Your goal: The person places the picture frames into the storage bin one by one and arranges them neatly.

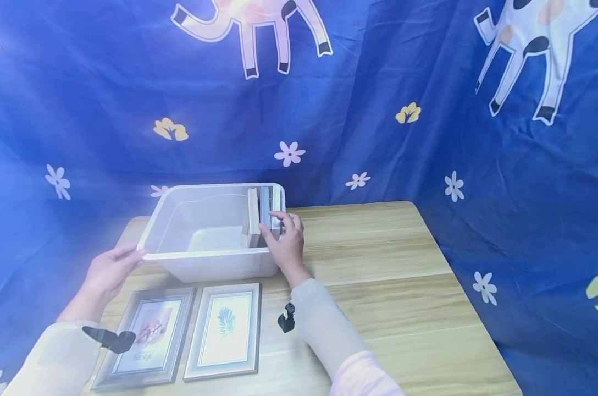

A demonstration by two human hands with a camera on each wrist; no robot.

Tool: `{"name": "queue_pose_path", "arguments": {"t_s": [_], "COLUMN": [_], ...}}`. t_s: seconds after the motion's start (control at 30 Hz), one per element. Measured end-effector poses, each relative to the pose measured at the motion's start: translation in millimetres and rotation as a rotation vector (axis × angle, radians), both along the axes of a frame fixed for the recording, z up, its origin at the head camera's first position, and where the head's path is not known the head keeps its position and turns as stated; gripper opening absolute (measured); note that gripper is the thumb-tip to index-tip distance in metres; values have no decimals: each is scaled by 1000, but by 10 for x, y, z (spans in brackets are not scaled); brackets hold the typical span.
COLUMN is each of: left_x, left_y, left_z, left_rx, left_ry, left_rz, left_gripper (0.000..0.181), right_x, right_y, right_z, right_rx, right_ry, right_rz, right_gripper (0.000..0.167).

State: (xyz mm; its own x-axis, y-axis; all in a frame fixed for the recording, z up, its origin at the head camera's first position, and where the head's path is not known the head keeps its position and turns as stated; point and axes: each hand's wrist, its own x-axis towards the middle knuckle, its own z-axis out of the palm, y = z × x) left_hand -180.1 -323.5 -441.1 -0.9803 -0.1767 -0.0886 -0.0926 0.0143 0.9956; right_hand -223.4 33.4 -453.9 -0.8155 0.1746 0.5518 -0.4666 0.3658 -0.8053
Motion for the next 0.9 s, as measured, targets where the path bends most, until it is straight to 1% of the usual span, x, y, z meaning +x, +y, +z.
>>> {"name": "queue_pose_path", "arguments": {"t_s": [0.2,0.37,0.5,0.67,0.8,0.9], "left_x": [8,-2,-5,-4,1,13], "left_y": [13,9,-4,-10,-3,7], "left_z": [9,-2,-15,-20,-8,11], "left_rx": [3,-41,-36,-8,-42,-48], "left_ry": [0,-10,-6,-4,-7,-6], "left_rz": [4,4,0,-3,-6,-10], "left_gripper": [64,62,62,62,61,62], "right_x": [-70,-107,-144,-193,-217,-238], "right_y": [153,249,317,378,399,405], "right_z": [-3,-1,-12,-42,-29,-12], "right_rx": [-42,-99,-122,-153,-192,-227], "right_ry": [-96,-201,-307,-416,-483,-529], "right_rz": [96,159,180,220,257,261], "right_gripper": [37,39,41,46,48,45]}}
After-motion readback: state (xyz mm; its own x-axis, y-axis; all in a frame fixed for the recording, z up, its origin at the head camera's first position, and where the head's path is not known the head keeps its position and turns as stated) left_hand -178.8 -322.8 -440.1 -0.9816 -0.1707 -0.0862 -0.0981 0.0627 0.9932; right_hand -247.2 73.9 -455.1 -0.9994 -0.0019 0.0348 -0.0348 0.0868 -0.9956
